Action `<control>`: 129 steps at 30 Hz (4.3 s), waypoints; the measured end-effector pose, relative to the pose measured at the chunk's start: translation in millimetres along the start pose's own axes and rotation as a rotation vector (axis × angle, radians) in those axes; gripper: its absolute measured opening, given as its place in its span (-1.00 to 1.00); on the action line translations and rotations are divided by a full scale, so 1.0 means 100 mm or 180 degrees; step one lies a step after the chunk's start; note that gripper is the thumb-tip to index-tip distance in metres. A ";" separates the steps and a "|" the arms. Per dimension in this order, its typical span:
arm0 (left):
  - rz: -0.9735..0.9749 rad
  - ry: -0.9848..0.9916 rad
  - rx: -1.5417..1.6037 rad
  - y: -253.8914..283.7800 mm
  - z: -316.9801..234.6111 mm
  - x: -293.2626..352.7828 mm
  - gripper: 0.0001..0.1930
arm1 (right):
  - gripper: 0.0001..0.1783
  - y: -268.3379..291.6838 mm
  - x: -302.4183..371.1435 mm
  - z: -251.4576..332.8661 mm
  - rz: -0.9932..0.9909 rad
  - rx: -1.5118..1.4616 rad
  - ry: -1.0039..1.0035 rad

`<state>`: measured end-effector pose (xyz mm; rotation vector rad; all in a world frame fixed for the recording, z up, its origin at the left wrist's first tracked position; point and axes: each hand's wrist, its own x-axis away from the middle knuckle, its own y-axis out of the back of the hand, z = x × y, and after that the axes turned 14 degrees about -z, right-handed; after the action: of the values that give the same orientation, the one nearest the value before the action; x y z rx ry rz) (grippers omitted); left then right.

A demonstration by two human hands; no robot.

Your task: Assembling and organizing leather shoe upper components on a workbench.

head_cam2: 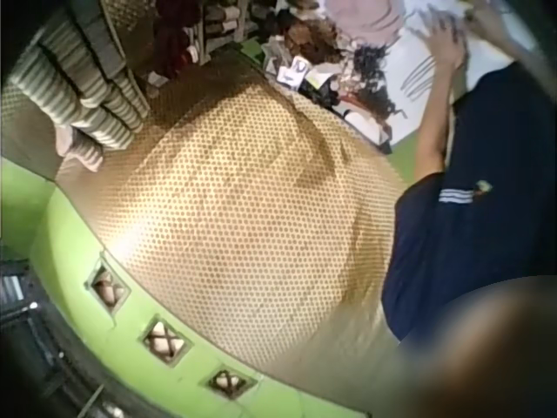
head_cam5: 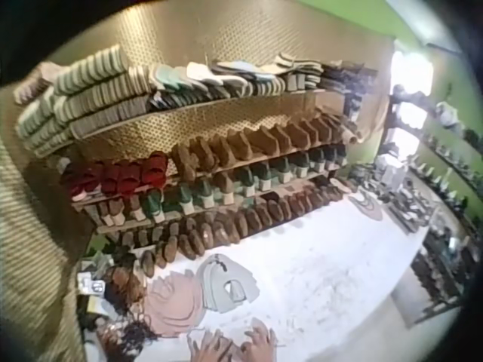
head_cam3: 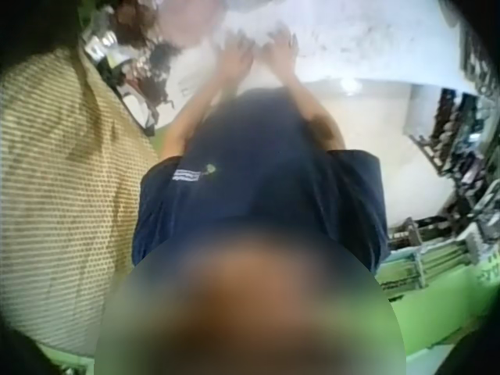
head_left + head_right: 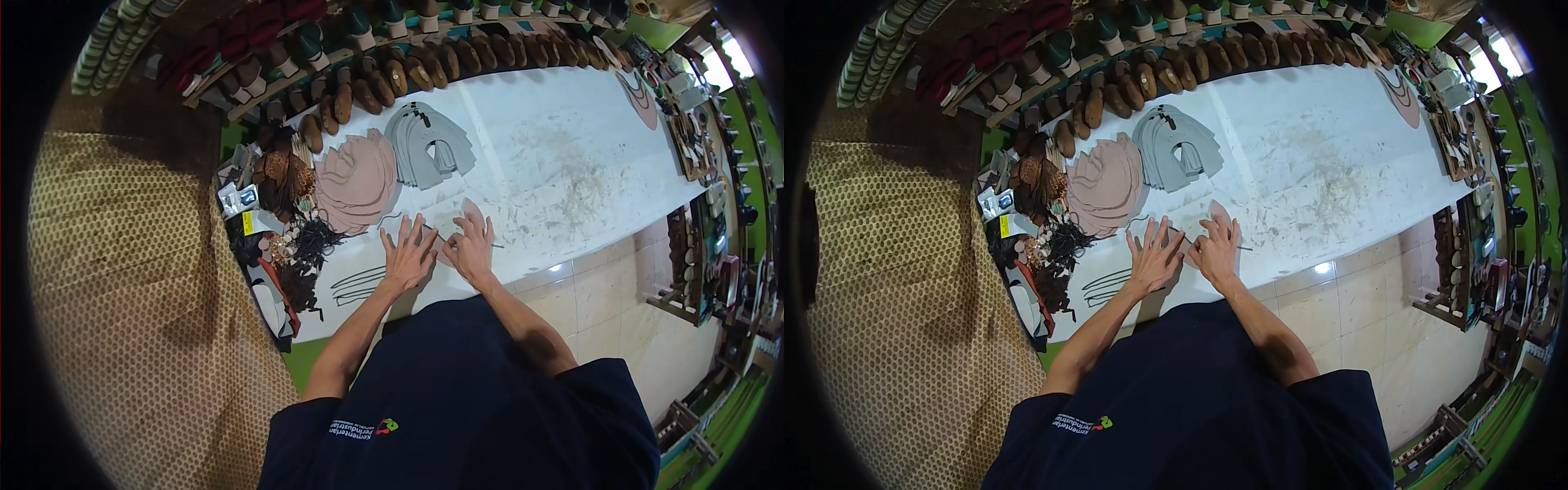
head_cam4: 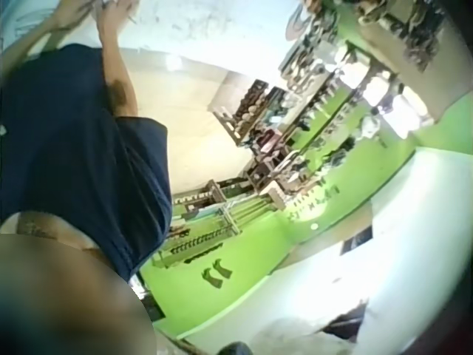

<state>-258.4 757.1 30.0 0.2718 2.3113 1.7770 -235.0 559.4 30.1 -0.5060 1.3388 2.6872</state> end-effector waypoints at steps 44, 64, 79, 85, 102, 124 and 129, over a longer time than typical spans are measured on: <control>-0.0234 0.0138 0.0085 -0.10 -0.29 0.17 -0.43 | -0.84 0.60 0.07 -0.56 0.0615 -0.0143 0.0168; -0.0265 -0.0005 -0.0063 -0.05 -0.34 0.13 -0.40 | -0.82 0.49 -0.06 -0.65 0.0630 -0.0042 0.0314; -0.0368 -0.0092 -0.0114 -0.08 -0.43 0.16 -0.43 | -0.81 0.43 -0.25 -0.67 0.0760 0.0067 0.0637; -0.0222 -0.0183 -0.0164 -0.01 -0.45 0.10 -0.42 | -0.81 0.40 -0.25 -0.70 0.0781 0.0071 0.0701; -0.0276 -0.0005 -0.0106 -0.06 -0.65 0.13 -0.40 | -0.81 0.34 -0.35 -0.68 0.0898 0.0193 0.0757; -0.0306 0.0320 0.0116 -0.22 -0.74 0.19 -0.31 | -0.82 0.73 -0.14 -0.81 0.0662 0.0404 0.0678; -0.0335 0.0276 0.0167 -0.24 -0.72 0.19 -0.32 | -0.84 0.69 -0.37 -0.91 0.0691 0.0676 0.0630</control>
<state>-297.0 689.1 23.7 0.0810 2.3864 1.7121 -193.2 447.7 44.4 -0.6510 1.8060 2.6691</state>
